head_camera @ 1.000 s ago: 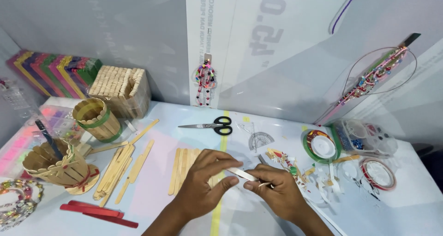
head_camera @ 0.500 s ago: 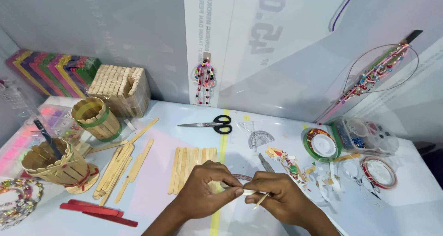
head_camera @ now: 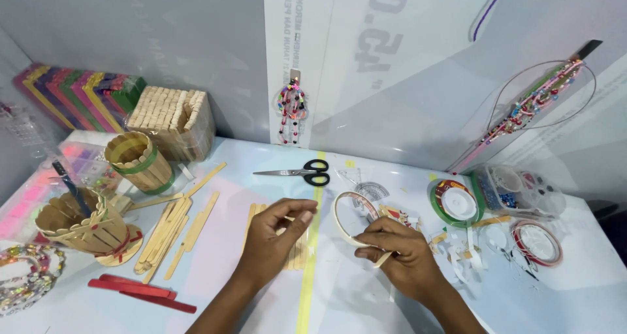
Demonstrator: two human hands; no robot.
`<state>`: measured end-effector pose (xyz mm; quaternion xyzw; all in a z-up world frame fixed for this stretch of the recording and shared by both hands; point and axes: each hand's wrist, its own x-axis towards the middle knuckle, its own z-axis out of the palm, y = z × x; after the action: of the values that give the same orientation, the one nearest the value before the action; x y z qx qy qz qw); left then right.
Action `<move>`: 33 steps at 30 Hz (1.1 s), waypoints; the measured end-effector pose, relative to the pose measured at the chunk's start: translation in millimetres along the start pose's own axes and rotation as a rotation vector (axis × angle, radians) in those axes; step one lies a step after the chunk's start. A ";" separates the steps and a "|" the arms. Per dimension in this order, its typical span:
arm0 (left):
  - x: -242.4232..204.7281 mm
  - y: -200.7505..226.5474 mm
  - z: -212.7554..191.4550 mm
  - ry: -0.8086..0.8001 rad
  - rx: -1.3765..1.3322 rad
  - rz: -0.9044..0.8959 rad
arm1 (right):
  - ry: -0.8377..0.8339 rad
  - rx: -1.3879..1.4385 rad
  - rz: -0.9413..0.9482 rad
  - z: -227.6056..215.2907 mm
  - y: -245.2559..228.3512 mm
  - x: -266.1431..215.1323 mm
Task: The person is arranging popsicle sticks in a row and then applying double-sided tape to join them together for a handicraft project.
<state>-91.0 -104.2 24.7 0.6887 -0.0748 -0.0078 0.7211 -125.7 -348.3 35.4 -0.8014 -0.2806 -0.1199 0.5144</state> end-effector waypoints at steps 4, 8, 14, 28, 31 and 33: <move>-0.3 -7.0 7.9 -0.283 -0.149 -0.116 | -0.053 0.036 -0.043 5.0 -0.9 1.0; -0.4 -13.0 5.9 -0.287 -0.289 -0.248 | -0.121 0.070 -0.044 19.3 -5.0 0.5; 8.4 -3.7 -12.0 0.196 -0.530 -0.170 | 0.191 -0.255 -0.087 28.6 2.0 1.5; 11.9 -4.3 -19.6 0.280 -0.636 -0.154 | -0.275 -0.410 0.274 64.2 26.4 3.0; 11.2 -5.8 -18.7 0.232 -0.654 -0.149 | -0.260 -0.464 0.096 62.5 34.8 -2.7; 9.7 -4.4 -18.3 0.209 -0.639 -0.138 | -0.298 -0.501 0.020 58.9 42.2 -8.1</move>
<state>-78.8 -87.4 20.6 0.4284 0.0523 -0.0089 0.9020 -113.8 -311.6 -26.5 -0.9149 -0.3070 -0.0612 0.2548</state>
